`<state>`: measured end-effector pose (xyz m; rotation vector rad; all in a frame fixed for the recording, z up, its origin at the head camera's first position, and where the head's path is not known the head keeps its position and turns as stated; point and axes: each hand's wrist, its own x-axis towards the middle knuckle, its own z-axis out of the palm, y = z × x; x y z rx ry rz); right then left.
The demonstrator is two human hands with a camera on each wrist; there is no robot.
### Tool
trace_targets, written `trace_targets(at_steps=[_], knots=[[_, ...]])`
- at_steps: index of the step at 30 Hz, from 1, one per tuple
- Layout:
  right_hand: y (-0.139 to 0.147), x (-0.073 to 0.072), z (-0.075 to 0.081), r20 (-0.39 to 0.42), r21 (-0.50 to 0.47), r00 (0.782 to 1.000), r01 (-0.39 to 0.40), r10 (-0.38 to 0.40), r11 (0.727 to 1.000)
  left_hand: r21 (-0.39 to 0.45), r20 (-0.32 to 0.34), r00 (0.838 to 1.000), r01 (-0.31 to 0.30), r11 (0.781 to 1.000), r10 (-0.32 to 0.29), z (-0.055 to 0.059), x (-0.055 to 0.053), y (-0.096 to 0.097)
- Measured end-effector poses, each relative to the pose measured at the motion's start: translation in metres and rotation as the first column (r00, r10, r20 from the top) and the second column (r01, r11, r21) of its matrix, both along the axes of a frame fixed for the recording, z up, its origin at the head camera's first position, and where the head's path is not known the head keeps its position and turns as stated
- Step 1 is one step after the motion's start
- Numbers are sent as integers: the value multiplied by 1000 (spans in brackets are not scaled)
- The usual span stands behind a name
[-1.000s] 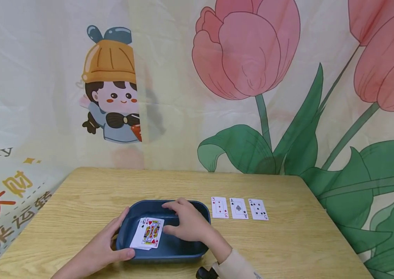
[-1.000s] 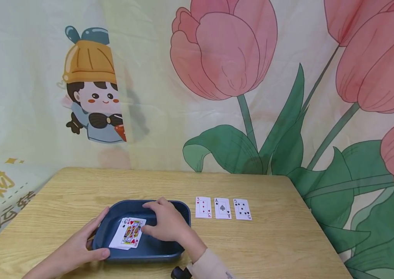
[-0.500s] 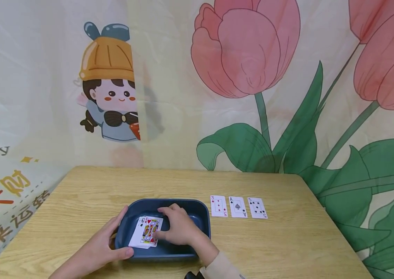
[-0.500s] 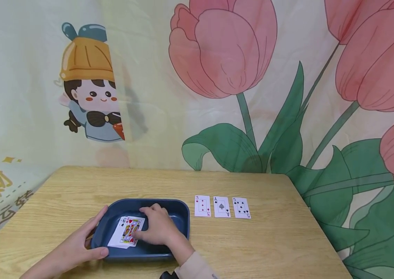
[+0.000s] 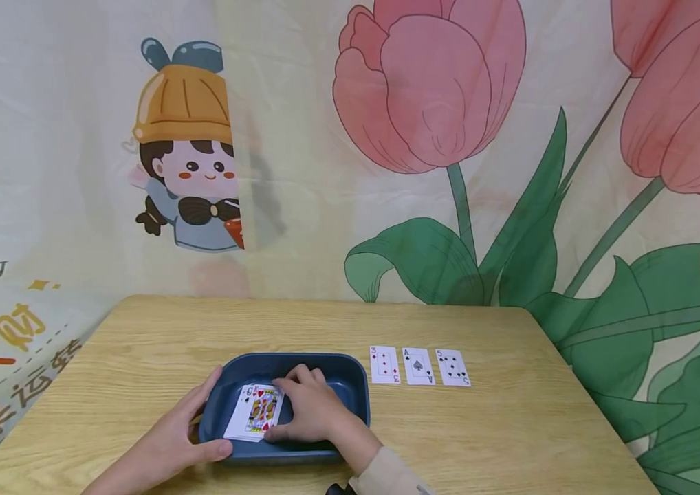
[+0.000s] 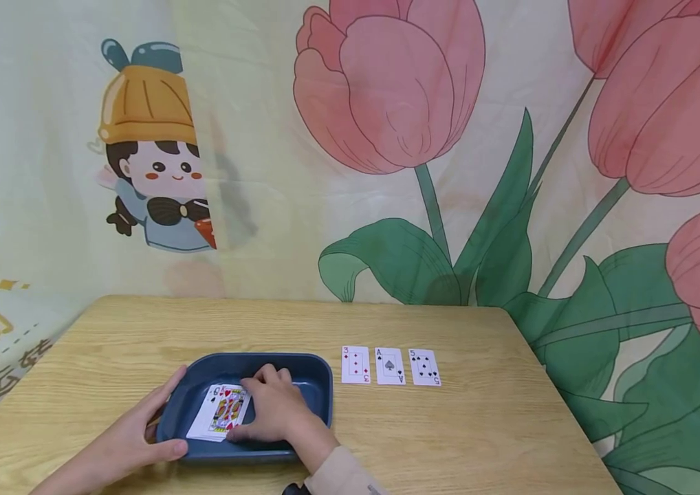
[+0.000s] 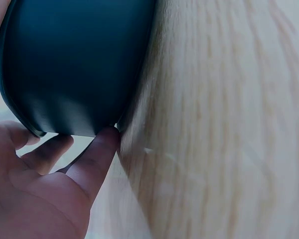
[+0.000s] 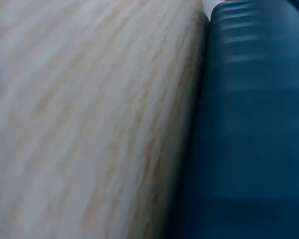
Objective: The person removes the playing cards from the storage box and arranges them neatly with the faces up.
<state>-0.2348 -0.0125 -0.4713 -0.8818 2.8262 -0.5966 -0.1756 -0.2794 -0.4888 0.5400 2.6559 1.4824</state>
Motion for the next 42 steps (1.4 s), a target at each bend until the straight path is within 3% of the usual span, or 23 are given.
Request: trace_targets(at_steps=[5,14,27,36,42], knots=[[1,-1,-1,-20,39,1000,-16,17,999,-1,-6,1000,-1,1000,1,0,0,-1],[5,-3,0,30,-1,999,-15,15,1000,43,3,1000,23,999,-23,0,1,-1],[10,-3,0,39,-2,998,-41,41,999,49,89,996,16,999,-20,3,0,2],[9,-1,-1,56,-24,998,-23,24,999,53,45,999,6,999,-8,-4,4,-1],[12,0,2,32,-15,999,-43,43,999,17,64,998,-14,1000,13,0,3,1]])
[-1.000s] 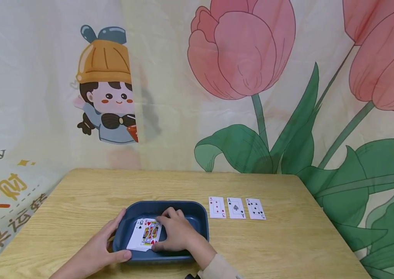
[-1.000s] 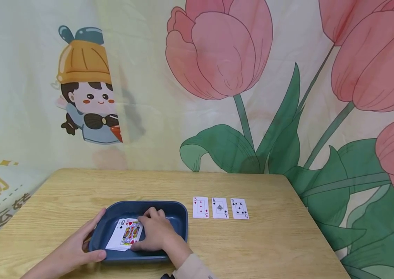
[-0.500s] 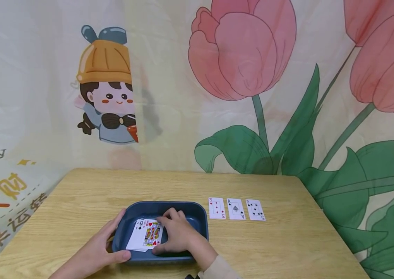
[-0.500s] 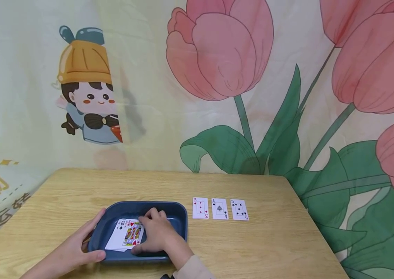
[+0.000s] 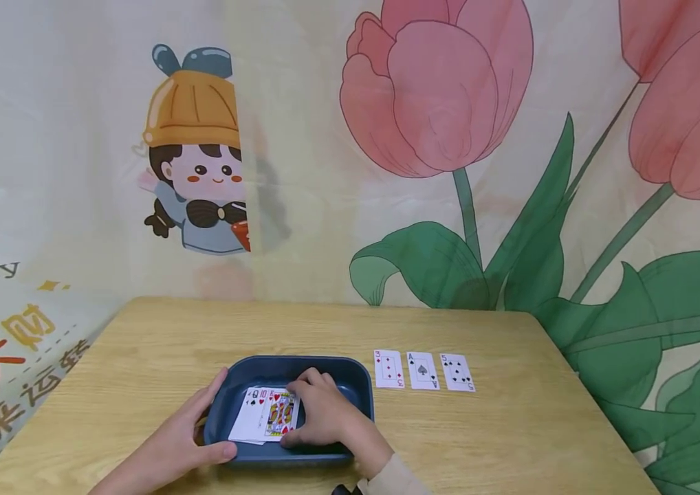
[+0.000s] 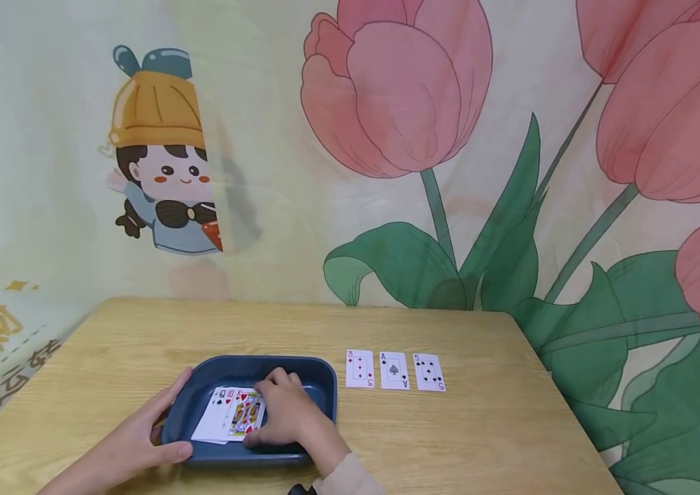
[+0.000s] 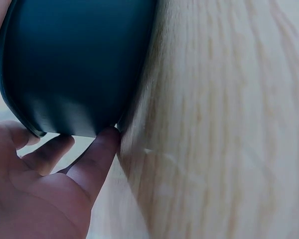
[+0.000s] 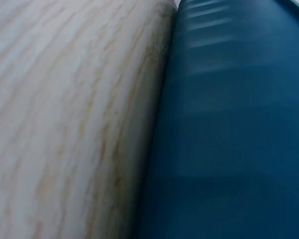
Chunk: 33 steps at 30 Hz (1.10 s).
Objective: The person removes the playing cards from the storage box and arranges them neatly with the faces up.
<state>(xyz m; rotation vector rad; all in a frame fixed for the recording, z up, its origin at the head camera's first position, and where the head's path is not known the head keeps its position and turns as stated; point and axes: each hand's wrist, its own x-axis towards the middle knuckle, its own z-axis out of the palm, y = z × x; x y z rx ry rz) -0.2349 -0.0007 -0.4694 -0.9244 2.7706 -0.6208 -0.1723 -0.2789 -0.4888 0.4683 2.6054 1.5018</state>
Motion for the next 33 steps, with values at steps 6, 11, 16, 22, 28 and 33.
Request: trace_targets(at_steps=[6,11,16,22,28,33], knots=[[5,0,2,-6,-3,999,-31,31,1000,8,-16,1000,4,1000,-4,0,2,-1],[10,0,3,3,-6,999,-43,43,999,31,16,1000,12,999,-12,-1,1,-1],[14,-1,6,10,-16,999,-50,50,999,25,26,1000,1,1000,-1,2,0,2],[20,-1,7,17,-34,998,-63,64,997,20,-15,1000,9,1000,-9,-1,1,2],[27,0,12,13,-53,998,-57,58,997,40,-95,995,26,999,-22,-5,-1,1],[34,1,19,-12,-52,997,-79,79,995,60,-63,998,33,998,-29,-5,-2,1]])
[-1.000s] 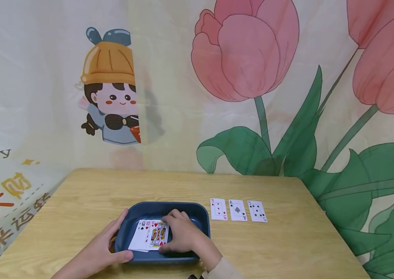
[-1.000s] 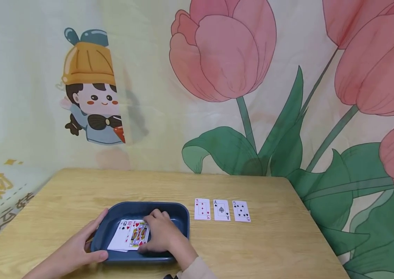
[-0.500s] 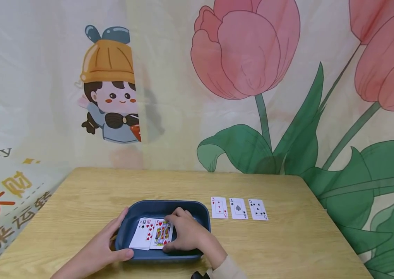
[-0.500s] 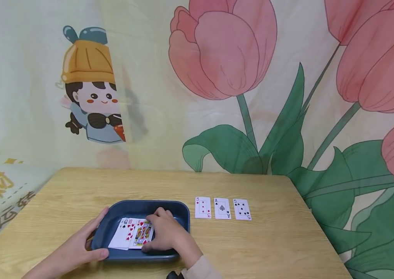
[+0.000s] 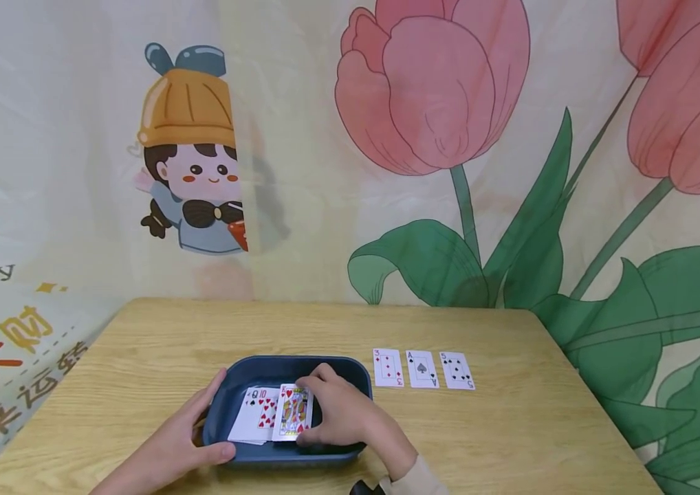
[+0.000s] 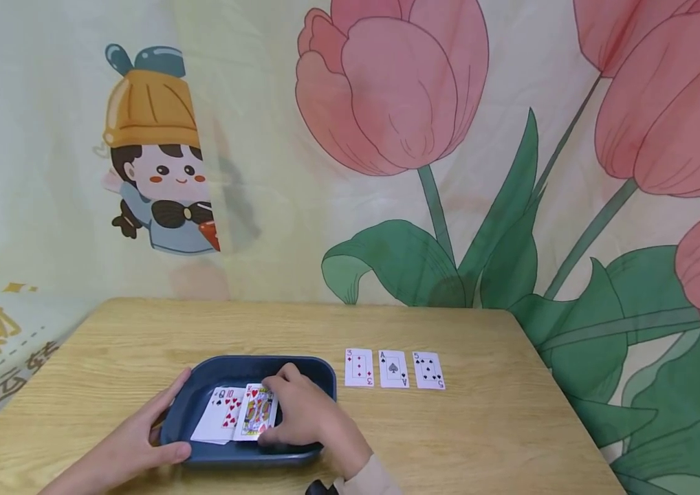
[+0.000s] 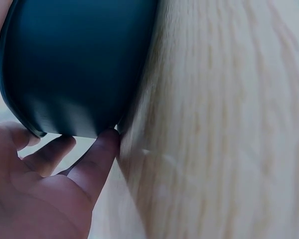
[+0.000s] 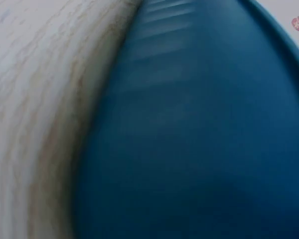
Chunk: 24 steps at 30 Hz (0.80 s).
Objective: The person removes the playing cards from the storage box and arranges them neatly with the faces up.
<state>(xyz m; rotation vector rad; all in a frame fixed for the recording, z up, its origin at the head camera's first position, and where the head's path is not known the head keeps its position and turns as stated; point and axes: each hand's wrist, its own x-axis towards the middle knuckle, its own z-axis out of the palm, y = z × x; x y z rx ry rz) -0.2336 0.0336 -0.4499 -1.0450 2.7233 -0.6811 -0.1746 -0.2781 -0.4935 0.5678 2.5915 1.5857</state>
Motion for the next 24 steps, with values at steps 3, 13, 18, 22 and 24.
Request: trace_targets(at_steps=[3,13,18,22,24], knots=[[7,1,7,-12,-5,1000,-1,1,1000,-18,29,1000,-12,1000,13,2,0,0],[51,-6,31,35,-45,999,-18,20,999,-31,85,996,-18,999,21,7,-2,3],[83,-9,47,70,-78,997,-28,33,997,-35,93,995,-15,999,18,7,-2,3],[113,-13,57,44,-107,998,-42,47,993,-46,71,997,-23,999,26,8,-1,2],[130,-14,58,27,-116,999,-40,44,992,-56,64,998,-19,998,23,8,-1,2]])
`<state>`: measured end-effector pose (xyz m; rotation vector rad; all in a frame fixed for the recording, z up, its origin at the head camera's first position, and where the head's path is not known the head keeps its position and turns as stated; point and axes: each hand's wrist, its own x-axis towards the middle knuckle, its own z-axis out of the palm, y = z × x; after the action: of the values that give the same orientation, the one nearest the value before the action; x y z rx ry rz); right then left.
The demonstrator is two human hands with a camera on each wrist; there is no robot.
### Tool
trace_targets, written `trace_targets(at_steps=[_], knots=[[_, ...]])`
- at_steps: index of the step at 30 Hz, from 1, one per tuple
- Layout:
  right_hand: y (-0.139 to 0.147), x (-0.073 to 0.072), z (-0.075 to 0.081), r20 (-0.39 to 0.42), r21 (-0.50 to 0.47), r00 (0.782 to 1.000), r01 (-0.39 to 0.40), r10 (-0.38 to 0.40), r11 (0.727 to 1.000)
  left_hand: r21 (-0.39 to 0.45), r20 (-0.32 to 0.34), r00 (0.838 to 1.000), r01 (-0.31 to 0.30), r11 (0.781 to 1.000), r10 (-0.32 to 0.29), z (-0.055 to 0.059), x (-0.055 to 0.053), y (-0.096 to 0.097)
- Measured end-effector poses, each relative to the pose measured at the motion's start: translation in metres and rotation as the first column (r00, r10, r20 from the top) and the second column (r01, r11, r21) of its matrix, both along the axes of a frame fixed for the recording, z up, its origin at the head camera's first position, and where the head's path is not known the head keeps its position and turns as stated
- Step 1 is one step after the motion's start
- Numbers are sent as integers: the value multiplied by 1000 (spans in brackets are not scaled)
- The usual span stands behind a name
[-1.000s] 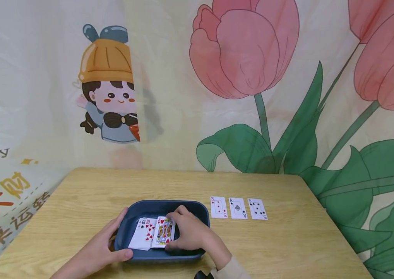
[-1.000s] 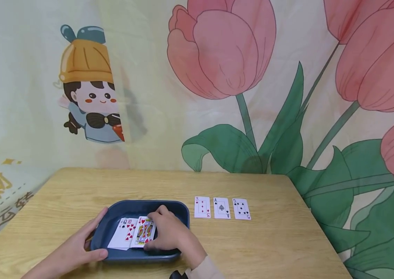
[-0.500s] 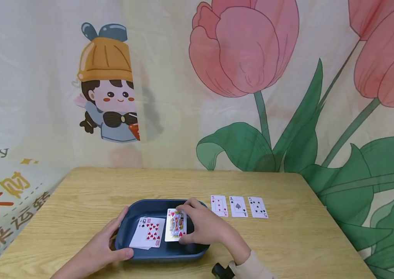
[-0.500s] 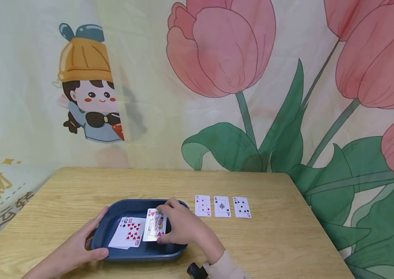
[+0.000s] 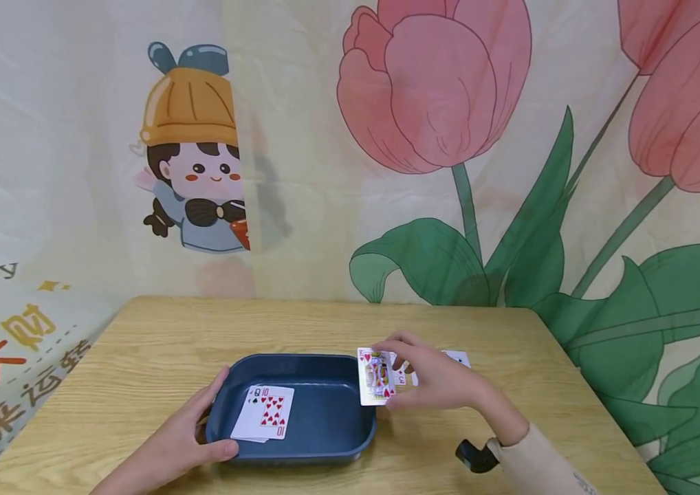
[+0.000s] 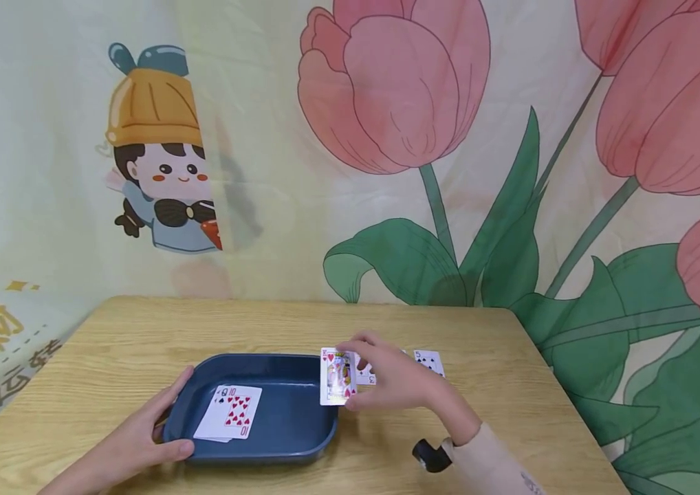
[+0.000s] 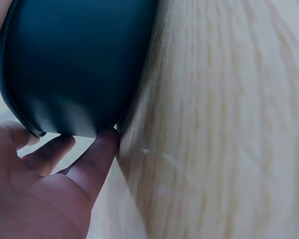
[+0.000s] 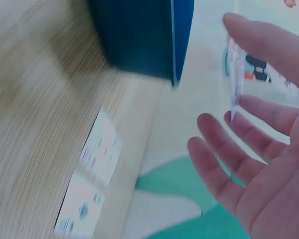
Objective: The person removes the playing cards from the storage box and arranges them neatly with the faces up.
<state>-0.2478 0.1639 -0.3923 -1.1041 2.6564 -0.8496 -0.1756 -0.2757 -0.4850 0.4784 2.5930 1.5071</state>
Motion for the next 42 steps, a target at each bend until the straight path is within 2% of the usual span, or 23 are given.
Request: trace_targets(at_steps=[6,15,23,31,34,42], knots=[[55,-8,-5,-21,11,999,43,-43,999,-36,38,999,-23,999,25,1,-1,1],[130,-15,-13,-3,111,993,121,-122,986,-6,65,998,-4,1000,4,0,-2,4],[179,-31,-26,-29,187,987,162,-160,969,-35,76,997,-20,999,23,1,-1,2],[208,-45,-40,-25,226,977,210,-210,951,2,88,996,-15,1000,15,-2,0,3],[212,-50,-43,-7,242,974,221,-226,945,-6,98,995,-21,1000,21,-1,1,1],[211,-64,-52,22,281,967,236,-252,930,-16,71,997,-21,1000,22,-1,3,-3]])
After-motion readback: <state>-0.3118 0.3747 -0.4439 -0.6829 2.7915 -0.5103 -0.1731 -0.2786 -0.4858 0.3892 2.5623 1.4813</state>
